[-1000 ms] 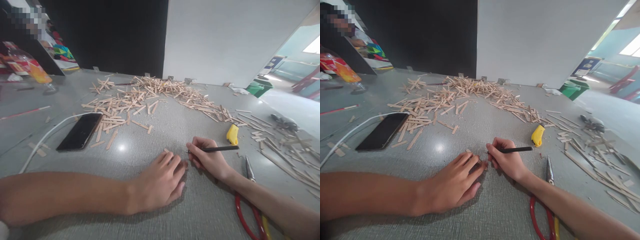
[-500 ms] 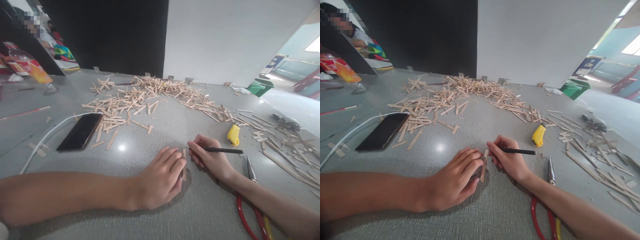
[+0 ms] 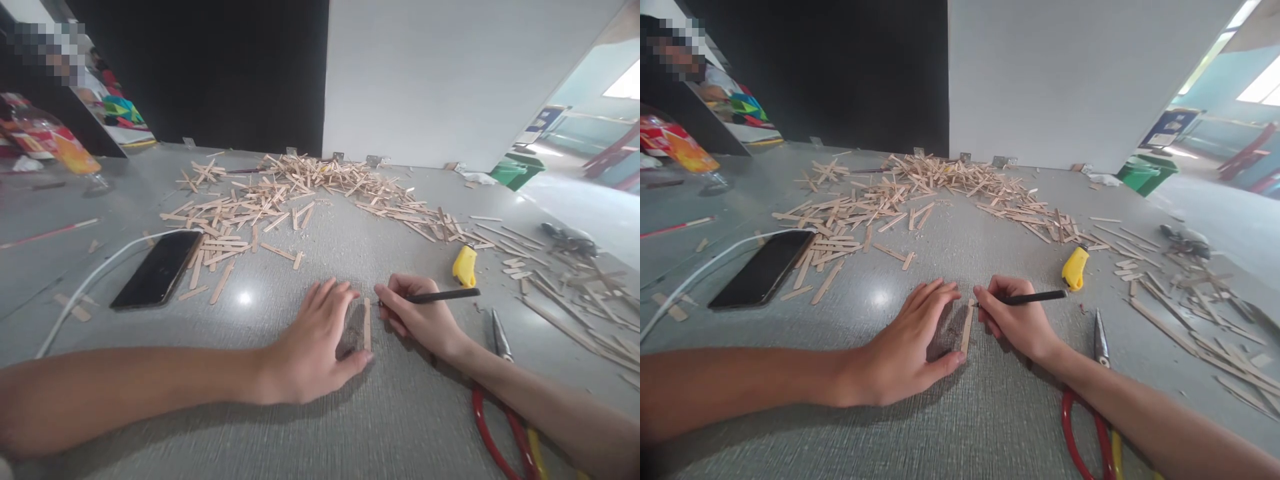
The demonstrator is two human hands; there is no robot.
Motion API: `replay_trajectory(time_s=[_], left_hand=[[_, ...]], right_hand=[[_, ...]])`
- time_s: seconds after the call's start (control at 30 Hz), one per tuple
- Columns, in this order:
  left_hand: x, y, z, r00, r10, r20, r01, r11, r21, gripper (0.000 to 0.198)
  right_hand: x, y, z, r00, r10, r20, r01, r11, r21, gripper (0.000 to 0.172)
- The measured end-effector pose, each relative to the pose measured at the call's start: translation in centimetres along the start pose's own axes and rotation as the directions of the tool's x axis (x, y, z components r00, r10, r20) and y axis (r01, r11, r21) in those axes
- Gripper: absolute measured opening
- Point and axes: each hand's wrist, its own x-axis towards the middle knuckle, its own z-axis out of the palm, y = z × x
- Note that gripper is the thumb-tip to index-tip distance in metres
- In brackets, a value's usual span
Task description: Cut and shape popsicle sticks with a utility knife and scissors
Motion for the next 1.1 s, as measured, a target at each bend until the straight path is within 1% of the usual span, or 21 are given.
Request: replay_trajectory(time_s=[0.1, 0.23, 0.3, 0.37, 0.43, 0.53, 0.6, 0.7, 0.77, 0.87, 0.97, 1.1], left_hand=[[0.3, -0.3, 0.2, 0.998, -0.019, 0.063, 0.018, 1.0, 0.012, 0.088], [0.2, -0.3, 0.4, 0.998, -0.047, 0.038, 0.046, 0.999, 0.009, 0.098], [0.3, -0.3, 0.1, 0.999, -0.047, 0.023, 0.046, 0.999, 0.017, 0.094], [0.6, -0.4, -0.4, 0.999, -0.035, 0.031, 0.034, 0.998, 0.044, 0.082], [1.1, -0.5, -1.0, 0.997, -0.007, 0.075, 0.002, 0.997, 0.074, 0.071], [1.6, -0.6, -1.7, 0.987, 0.037, 0.153, -0.053, 0.994, 0.099, 0.064], [1.7, -0.5, -1.8, 0.986, 0.036, 0.161, -0.055, 0.992, 0.112, 0.06], [1.7, -0.4, -1.8, 0.989, 0.025, 0.149, -0.042, 0.992, 0.115, 0.065], [1.6, -0.4, -1.8, 0.984, 0.038, 0.174, -0.058, 0.992, 0.113, 0.067], [1.7, -0.5, -1.8, 0.976, 0.051, 0.21, -0.078, 0.989, 0.122, 0.063], [1.6, -0.6, -1.8, 0.978, 0.05, 0.205, -0.076, 0.99, 0.119, 0.066], [1.4, -0.6, -1.6, 0.977, 0.078, 0.196, -0.102, 0.988, 0.116, 0.06]], right_hand=[[-0.1, 0.1, 0.1, 0.999, -0.016, 0.047, 0.016, 1.0, 0.0, 0.043], [0.0, 0.1, 0.2, 0.999, -0.01, 0.03, 0.01, 1.0, -0.006, 0.044], [0.0, 0.2, 0.2, 1.0, -0.01, 0.018, 0.011, 1.0, -0.014, 0.046], [0.0, 0.2, 0.2, 1.0, -0.017, -0.01, 0.017, 1.0, -0.017, 0.047], [0.0, 0.1, 0.2, 0.998, -0.028, -0.062, 0.027, 0.999, -0.019, 0.048], [-0.1, 0.0, 0.2, 0.992, -0.039, -0.118, 0.036, 0.999, -0.029, 0.047], [-0.2, -0.1, 0.3, 0.99, -0.038, -0.134, 0.036, 0.999, -0.019, 0.046], [-0.3, -0.2, 0.3, 0.988, -0.043, -0.146, 0.045, 0.999, 0.011, 0.045], [-0.4, -0.3, 0.3, 0.988, -0.049, -0.145, 0.053, 0.998, 0.018, 0.045], [-0.4, -0.3, 0.3, 0.989, -0.045, -0.143, 0.048, 0.999, 0.016, 0.045], [-0.5, -0.1, 0.3, 0.988, -0.052, -0.148, 0.053, 0.999, 0.001, 0.046], [-0.5, 0.1, 0.2, 0.987, -0.086, -0.139, 0.089, 0.996, 0.017, 0.045]])
